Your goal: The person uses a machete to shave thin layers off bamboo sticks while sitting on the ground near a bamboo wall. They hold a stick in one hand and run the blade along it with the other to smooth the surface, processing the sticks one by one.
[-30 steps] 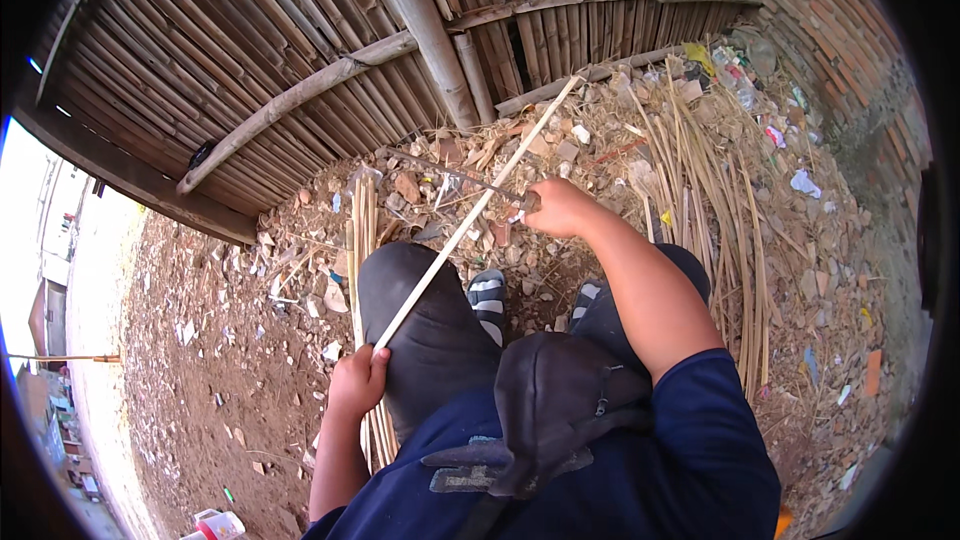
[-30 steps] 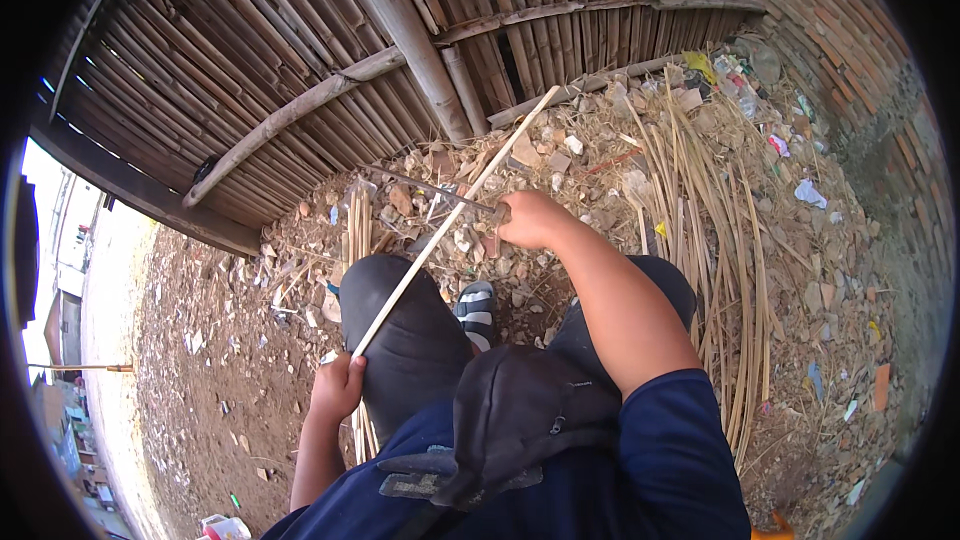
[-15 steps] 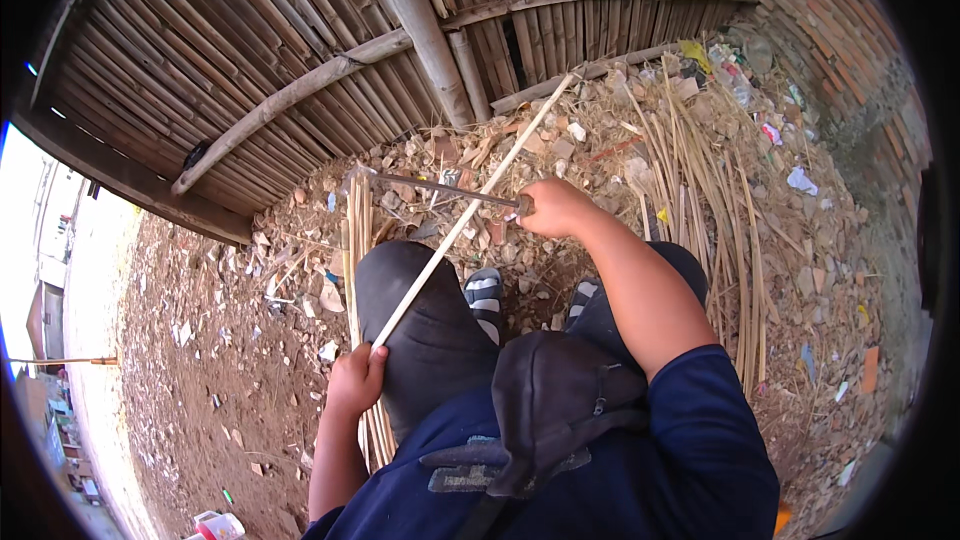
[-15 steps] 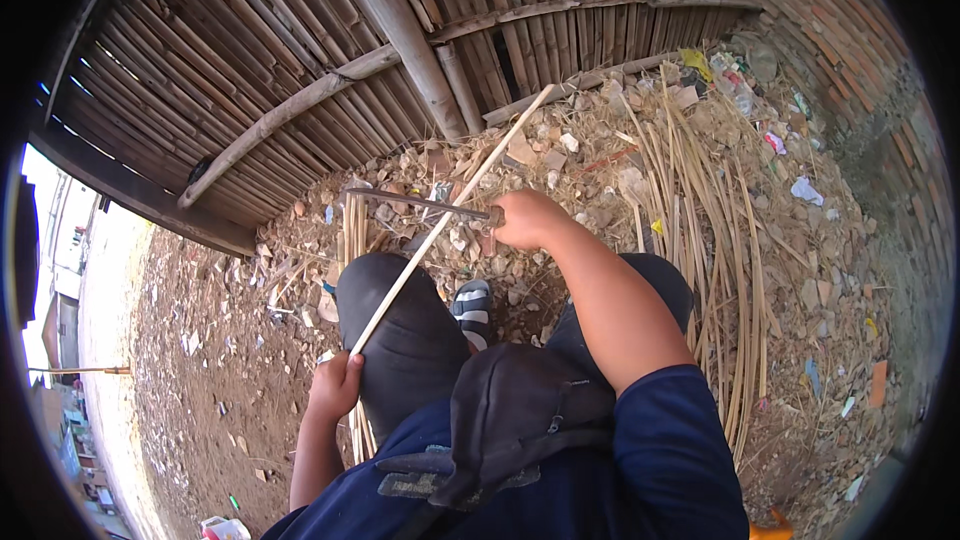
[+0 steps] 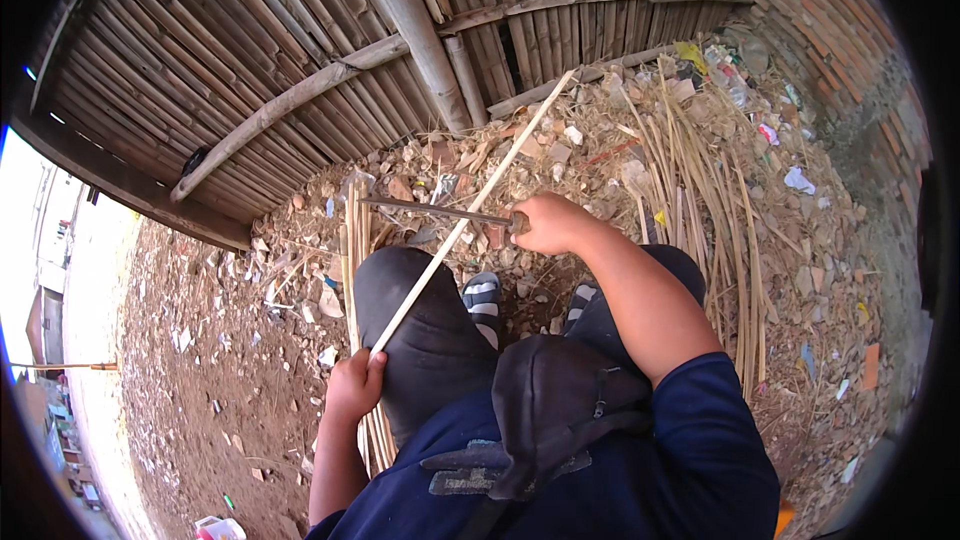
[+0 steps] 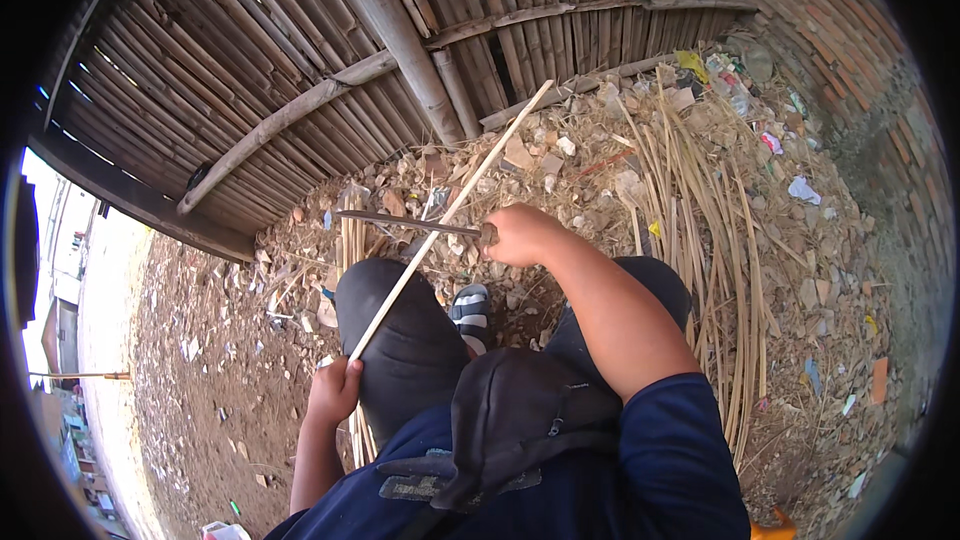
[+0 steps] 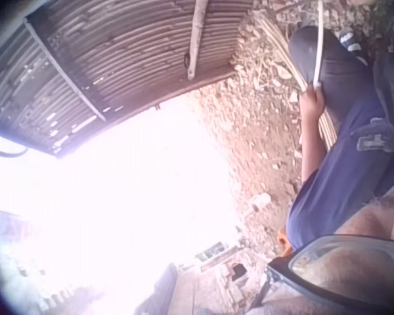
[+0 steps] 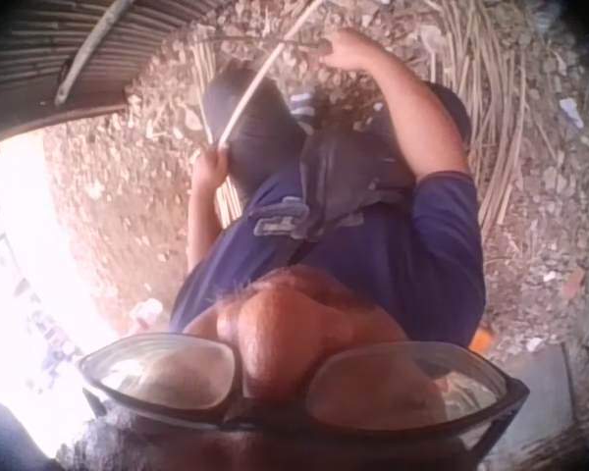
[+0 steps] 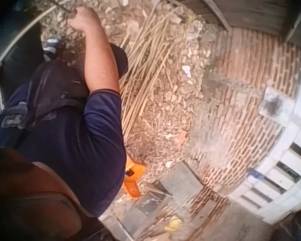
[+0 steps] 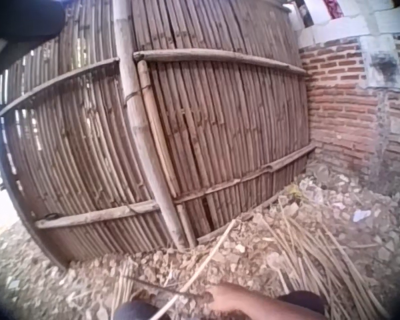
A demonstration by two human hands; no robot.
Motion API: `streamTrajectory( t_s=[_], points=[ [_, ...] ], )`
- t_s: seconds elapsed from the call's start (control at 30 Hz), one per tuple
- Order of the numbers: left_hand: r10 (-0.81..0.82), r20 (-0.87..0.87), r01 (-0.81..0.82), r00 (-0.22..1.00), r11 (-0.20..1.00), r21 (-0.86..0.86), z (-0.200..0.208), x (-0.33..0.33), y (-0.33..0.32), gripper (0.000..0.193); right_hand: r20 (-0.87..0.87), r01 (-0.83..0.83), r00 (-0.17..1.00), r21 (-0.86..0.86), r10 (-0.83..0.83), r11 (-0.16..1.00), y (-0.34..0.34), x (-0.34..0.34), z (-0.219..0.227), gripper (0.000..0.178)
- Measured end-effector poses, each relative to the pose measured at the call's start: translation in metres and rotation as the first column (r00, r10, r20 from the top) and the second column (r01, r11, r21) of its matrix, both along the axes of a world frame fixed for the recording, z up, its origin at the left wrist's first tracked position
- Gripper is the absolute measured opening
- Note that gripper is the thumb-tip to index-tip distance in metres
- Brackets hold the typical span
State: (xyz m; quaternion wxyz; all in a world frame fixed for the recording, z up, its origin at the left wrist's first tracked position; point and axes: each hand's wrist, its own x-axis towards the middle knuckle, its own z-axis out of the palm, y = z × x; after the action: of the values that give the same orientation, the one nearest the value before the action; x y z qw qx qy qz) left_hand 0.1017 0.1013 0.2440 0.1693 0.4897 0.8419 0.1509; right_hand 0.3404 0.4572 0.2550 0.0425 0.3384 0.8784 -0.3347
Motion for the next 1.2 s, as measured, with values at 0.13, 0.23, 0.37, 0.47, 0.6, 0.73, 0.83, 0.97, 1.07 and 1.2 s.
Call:
streamTrajectory(
  t_s=[0.13, 0.23, 0.37, 0.47, 0.6, 0.73, 0.83, 0.97, 1.07, 1.2],
  points=[
    [-0.009, 0.018, 0.008, 1.000, 0.999, 0.032, -0.006, -0.003, -0.001, 0.049, -0.017, 0.018, 1.000, 0.006, -0.018, 1.000, 0.003, -0.005, 0.001, 0.042],
    [-0.013, 0.021, 0.012, 1.000, 0.999, 0.034, -0.005, -0.002, -0.001, 0.050, 0.025, -0.023, 0.999, -0.032, 0.024, 0.999, 0.007, -0.006, 0.000, 0.043],
    [-0.001, -0.005, 0.001, 1.000, 1.000, 0.023, -0.002, -0.001, 0.000, 0.049, 0.020, -0.012, 1.000, 0.005, 0.011, 1.000, 0.007, -0.006, -0.004, 0.044],
    [-0.011, -0.012, 0.012, 1.000, 0.998, 0.057, -0.003, 0.002, 0.000, 0.047, -0.029, 0.006, 1.000, -0.003, -0.006, 1.000, 0.000, -0.004, -0.001, 0.043],
    [-0.022, -0.031, 0.024, 0.999, 0.998, 0.061, -0.006, 0.001, -0.001, 0.044, 0.029, -0.023, 0.999, 0.032, 0.022, 0.999, -0.008, -0.003, 0.011, 0.042],
    [-0.022, -0.028, 0.023, 0.999, 0.998, 0.059, -0.008, 0.000, 0.000, 0.043, 0.024, -0.019, 1.000, 0.066, 0.018, 0.998, -0.008, -0.003, 0.005, 0.040],
    [-0.023, -0.017, 0.024, 1.000, 0.998, 0.055, -0.005, 0.001, 0.001, 0.043, -0.025, -0.037, 0.999, 0.007, 0.037, 0.999, 0.007, -0.007, -0.024, 0.041],
    [0.002, 0.006, -0.002, 1.000, 0.999, 0.040, -0.001, 0.002, 0.000, 0.044, 0.047, -0.055, 0.997, -0.012, 0.056, 0.998, 0.005, -0.011, -0.020, 0.043],
    [0.003, -0.020, -0.002, 1.000, 1.000, 0.024, -0.003, -0.001, 0.000, 0.046, 0.047, -0.044, 0.998, -0.014, 0.045, 0.999, 0.003, -0.008, -0.014, 0.042],
    [0.006, -0.043, -0.003, 0.999, 0.998, 0.065, -0.004, 0.000, -0.001, 0.044, 0.057, 0.025, 0.998, -0.036, -0.023, 0.999, 0.014, 0.003, 0.008, 0.037]
  ],
)
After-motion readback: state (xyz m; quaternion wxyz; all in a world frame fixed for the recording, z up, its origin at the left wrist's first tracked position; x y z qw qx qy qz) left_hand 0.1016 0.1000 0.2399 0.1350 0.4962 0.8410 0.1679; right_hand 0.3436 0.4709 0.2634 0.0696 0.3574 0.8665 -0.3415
